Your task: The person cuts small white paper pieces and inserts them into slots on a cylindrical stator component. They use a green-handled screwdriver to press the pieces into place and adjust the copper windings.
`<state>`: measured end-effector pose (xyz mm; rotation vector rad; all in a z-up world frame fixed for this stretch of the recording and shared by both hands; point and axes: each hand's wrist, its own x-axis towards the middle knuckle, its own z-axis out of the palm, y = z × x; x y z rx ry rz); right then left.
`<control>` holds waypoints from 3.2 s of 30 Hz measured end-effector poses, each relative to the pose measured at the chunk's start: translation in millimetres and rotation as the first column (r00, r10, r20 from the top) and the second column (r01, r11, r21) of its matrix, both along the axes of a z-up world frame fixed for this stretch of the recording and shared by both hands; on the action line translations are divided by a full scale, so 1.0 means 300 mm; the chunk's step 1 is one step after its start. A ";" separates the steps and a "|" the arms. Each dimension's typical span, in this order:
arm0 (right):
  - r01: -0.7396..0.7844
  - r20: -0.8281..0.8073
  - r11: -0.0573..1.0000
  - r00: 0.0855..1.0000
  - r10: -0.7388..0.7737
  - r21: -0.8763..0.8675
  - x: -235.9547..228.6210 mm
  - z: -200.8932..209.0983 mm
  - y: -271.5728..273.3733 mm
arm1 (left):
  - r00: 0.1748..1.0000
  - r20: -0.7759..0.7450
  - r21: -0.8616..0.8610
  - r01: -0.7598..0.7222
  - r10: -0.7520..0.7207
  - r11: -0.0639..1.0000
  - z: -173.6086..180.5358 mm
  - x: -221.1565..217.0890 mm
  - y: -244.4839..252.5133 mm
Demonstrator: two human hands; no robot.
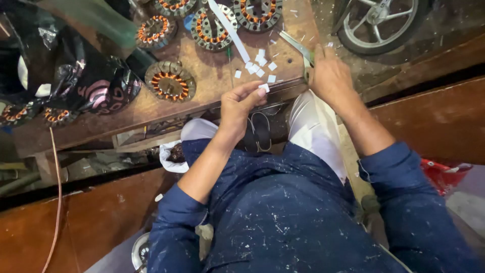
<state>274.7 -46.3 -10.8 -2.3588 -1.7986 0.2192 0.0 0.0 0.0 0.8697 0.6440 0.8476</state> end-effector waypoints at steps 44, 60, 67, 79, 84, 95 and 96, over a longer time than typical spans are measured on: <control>-0.038 -0.805 0.945 0.513 0.298 0.326 -0.337 0.124 -0.286 | 0.996 0.076 0.154 0.032 -0.044 0.988 0.048 0.066 -0.017; 0.116 -0.908 0.952 0.352 0.226 0.282 -0.324 0.066 -0.075 | 0.997 -0.046 -0.024 -0.070 0.069 0.997 -0.038 -0.038 -0.016; 0.165 -0.994 0.981 -0.027 0.108 0.102 -0.337 0.095 -0.053 | 0.997 0.081 -0.004 -0.006 0.006 1.000 -0.032 -0.041 -0.011; 0.147 -0.992 0.982 -0.031 0.123 0.117 -0.339 0.094 -0.095 | 0.990 -0.064 0.353 -0.093 0.124 0.931 0.007 -0.044 -0.078; 0.160 -0.989 0.977 -0.024 0.146 0.141 -0.382 0.043 -0.128 | 0.974 -0.141 0.401 -0.108 0.178 0.909 -0.002 -0.051 -0.134; 0.147 -0.814 0.926 0.538 0.219 0.347 -0.521 0.000 -0.186 | 0.868 -0.307 0.380 -0.264 0.390 0.886 -0.071 -0.059 -0.189; 0.138 -0.832 0.933 0.509 0.222 0.333 -0.514 0.005 -0.168 | 0.854 -0.358 0.315 -0.270 0.378 0.910 -0.075 -0.052 -0.174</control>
